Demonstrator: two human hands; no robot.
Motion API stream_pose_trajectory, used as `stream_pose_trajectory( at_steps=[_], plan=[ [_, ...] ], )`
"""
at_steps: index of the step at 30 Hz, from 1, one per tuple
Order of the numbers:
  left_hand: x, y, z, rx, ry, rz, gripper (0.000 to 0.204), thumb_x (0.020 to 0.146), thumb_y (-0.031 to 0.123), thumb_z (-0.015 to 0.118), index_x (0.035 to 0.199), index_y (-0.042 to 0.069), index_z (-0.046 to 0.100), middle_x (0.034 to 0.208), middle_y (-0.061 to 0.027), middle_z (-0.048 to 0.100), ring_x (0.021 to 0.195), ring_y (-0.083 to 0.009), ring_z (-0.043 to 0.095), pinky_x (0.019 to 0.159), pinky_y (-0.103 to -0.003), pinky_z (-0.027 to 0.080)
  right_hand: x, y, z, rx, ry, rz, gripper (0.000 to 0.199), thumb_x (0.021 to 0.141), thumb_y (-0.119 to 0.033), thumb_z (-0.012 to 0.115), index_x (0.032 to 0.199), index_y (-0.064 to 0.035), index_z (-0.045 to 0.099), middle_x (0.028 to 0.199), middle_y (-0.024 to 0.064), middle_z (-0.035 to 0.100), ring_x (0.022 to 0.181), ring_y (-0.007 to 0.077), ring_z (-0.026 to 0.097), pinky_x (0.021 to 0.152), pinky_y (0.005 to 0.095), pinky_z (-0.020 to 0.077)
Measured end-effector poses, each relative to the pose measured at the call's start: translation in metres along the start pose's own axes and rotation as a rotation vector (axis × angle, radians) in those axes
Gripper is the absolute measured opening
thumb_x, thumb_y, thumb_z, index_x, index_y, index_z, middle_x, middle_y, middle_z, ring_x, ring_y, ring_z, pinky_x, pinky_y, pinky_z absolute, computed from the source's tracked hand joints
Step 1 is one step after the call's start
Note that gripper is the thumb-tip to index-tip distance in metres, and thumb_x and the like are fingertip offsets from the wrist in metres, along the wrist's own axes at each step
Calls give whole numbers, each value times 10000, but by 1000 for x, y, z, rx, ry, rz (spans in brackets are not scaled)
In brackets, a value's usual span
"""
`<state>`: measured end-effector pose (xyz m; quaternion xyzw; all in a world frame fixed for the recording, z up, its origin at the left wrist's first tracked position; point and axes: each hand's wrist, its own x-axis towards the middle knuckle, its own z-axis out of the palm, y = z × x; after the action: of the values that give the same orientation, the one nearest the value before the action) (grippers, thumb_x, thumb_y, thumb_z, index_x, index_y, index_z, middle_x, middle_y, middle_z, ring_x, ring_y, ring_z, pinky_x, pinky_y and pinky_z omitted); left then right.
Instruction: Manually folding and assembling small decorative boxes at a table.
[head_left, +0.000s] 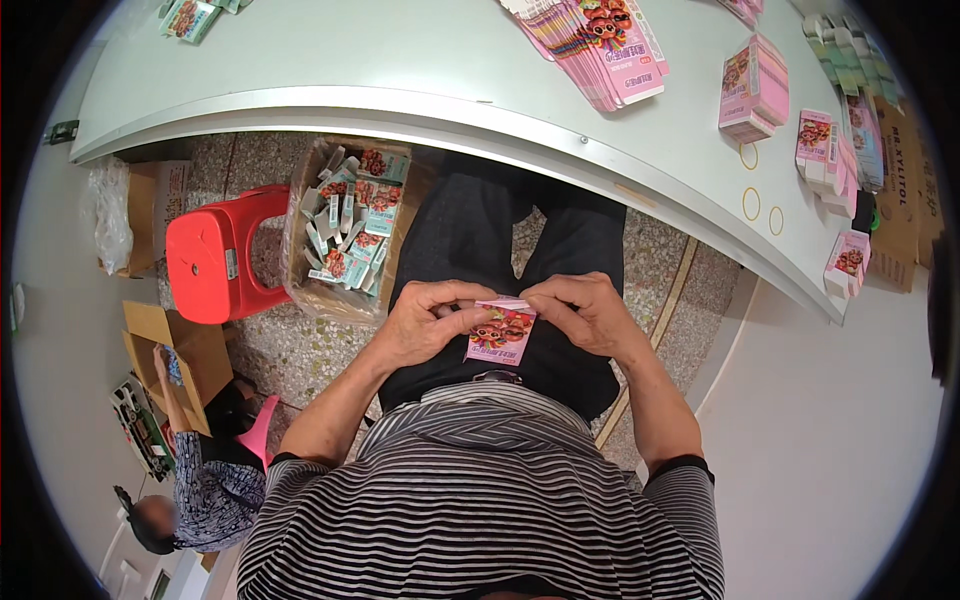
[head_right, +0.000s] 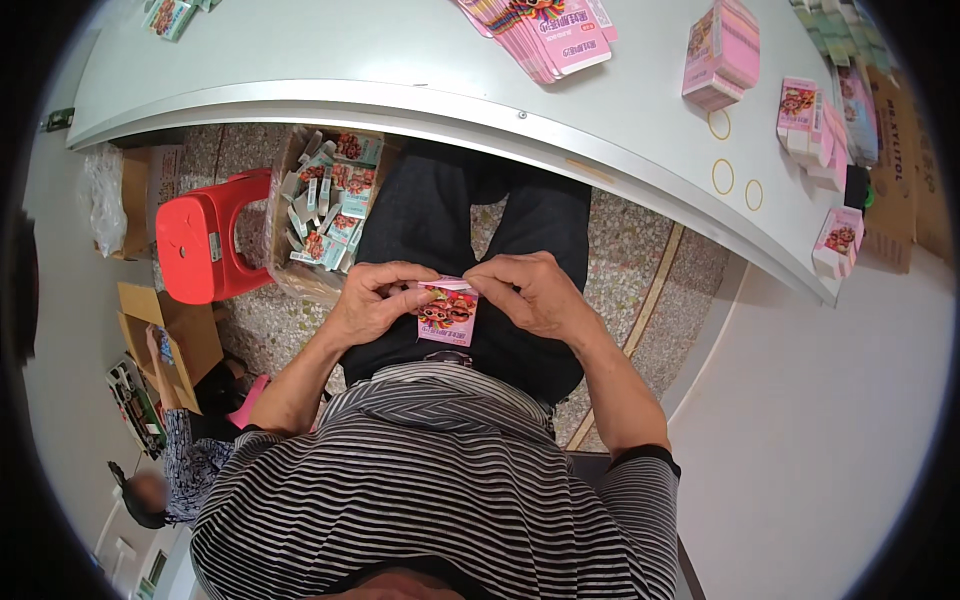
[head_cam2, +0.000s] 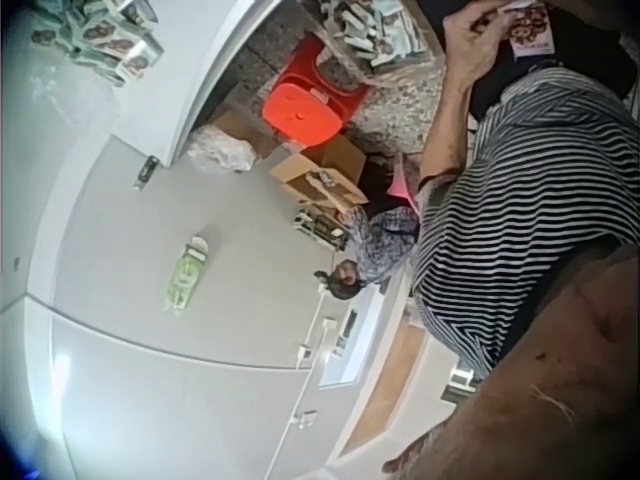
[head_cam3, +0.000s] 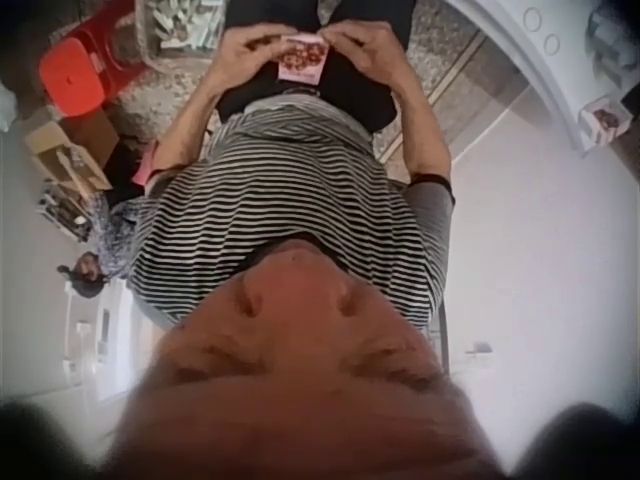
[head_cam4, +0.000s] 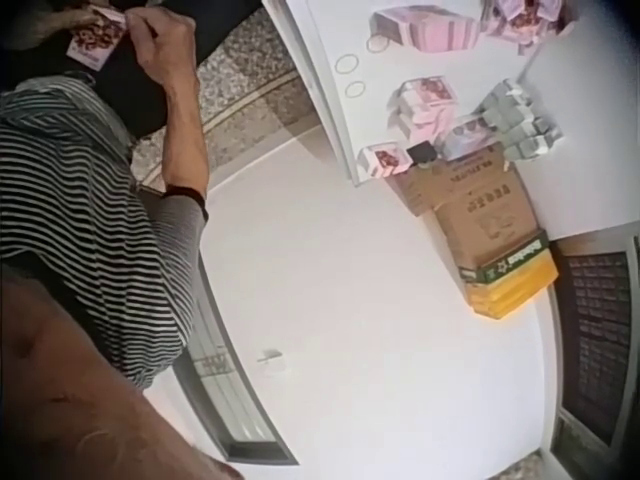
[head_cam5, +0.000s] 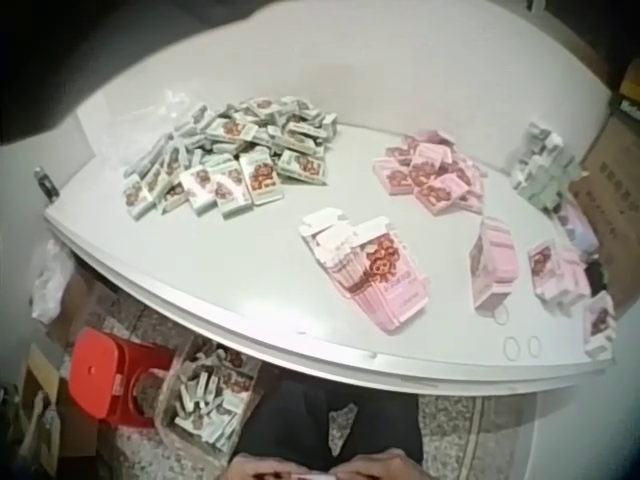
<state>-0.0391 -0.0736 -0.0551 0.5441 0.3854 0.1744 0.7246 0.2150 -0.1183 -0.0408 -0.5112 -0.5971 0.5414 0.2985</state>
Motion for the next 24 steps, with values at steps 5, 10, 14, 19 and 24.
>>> stream_pose_trajectory(
  at_steps=[5, 10, 14, 19, 24],
  plan=[
    [0, -4, 0, -76, 8, -14, 219, 915, 77, 695, 1102, -35, 689, 927, -77, 724, 758, -76, 646, 682, -219, 539, 0, 6, 4, 12, 48, -172, 172, 858, -32, 701, 1025, 4, 719, 917, 140, 724, 776, 260, 703, 694, 324, 551],
    [0, -8, 0, -109, 15, -49, 220, 918, 72, 690, 1110, -36, 685, 932, -79, 720, 771, -82, 649, 694, -223, 546, -10, 1, 16, 42, 141, -196, 218, 821, -23, 741, 1036, 7, 725, 992, 149, 723, 817, 255, 702, 720, 325, 552],
    [0, -9, -1, -102, 6, -46, 226, 919, 71, 689, 1116, -39, 681, 928, -80, 719, 777, -85, 653, 700, -224, 548, -16, -1, 21, 97, 170, -58, 225, 833, -42, 742, 1053, 1, 727, 1009, 145, 718, 904, 238, 697, 788, 323, 554],
    [2, -8, -1, -84, -11, -40, 232, 919, 70, 688, 1124, -39, 680, 926, -81, 718, 774, -81, 650, 699, -222, 547, -21, 15, 27, 371, 161, 45, 204, 860, -34, 725, 1058, 12, 730, 1035, 144, 711, 884, 197, 684, 783, 299, 552],
    [1, -6, -1, -62, -16, -38, 242, 907, 62, 701, 1129, -33, 682, 946, -76, 720, 760, -69, 640, 684, -208, 533, -22, 27, 35, 739, 199, 119, 147, 880, 4, 681, 1005, 68, 725, 1053, 184, 688, 823, 184, 665, 726, 271, 547]
  ],
)
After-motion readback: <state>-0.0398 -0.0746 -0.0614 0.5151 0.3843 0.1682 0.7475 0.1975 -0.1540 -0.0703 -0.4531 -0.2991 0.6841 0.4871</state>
